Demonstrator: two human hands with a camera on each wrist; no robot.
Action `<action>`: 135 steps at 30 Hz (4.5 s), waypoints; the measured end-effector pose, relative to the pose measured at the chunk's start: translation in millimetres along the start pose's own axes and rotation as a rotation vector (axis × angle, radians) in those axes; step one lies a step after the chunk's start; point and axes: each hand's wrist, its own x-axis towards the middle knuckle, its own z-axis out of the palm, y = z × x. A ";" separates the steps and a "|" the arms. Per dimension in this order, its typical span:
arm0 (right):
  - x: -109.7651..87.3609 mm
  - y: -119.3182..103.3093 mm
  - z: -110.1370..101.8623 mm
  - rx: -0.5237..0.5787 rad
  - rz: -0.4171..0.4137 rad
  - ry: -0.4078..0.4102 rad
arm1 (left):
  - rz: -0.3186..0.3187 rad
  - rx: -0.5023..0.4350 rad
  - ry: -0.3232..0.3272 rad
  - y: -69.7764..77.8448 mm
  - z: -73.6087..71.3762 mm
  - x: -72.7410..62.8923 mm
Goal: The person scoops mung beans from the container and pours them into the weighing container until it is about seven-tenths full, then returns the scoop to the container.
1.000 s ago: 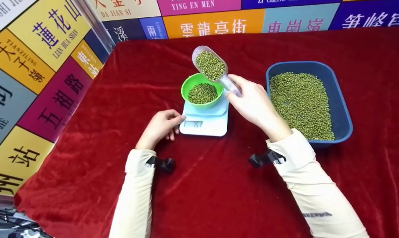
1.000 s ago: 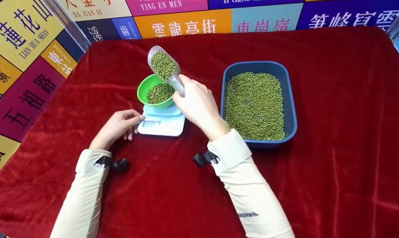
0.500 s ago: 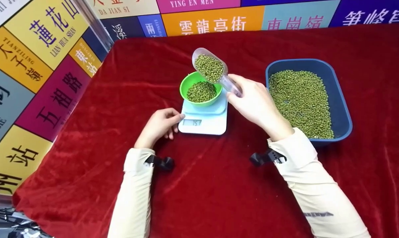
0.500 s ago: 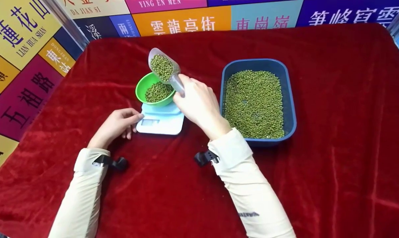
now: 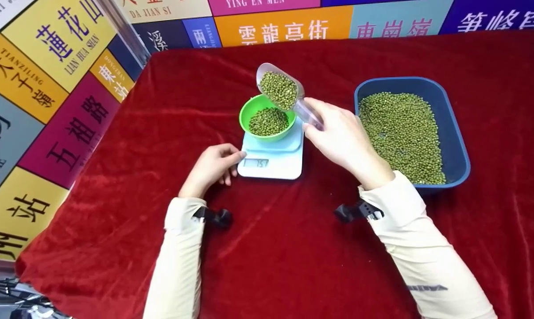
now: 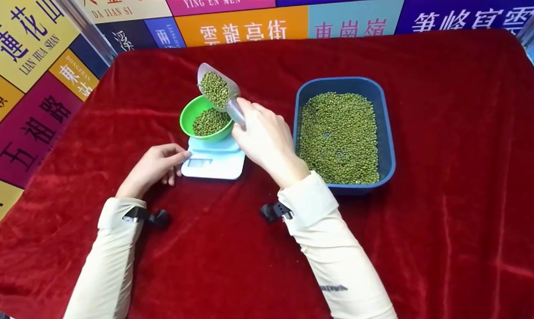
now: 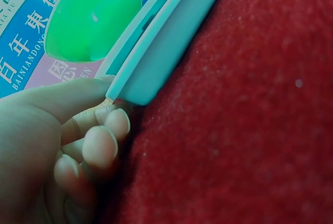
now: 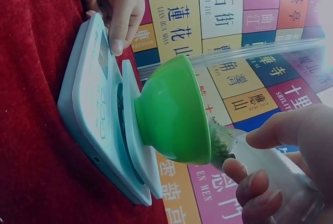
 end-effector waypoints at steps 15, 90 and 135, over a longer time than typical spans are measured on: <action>-1.7 0.1 -0.6 -0.020 -0.013 0.006 | 0.036 0.006 0.007 -18.2 1.6 10.6; -5.3 0.5 0.1 -0.142 -0.117 0.074 | 0.029 0.004 0.013 -16.2 1.4 8.9; -6.1 4.8 0.1 -0.176 -0.183 0.127 | 0.037 0.014 0.015 -16.2 1.4 9.2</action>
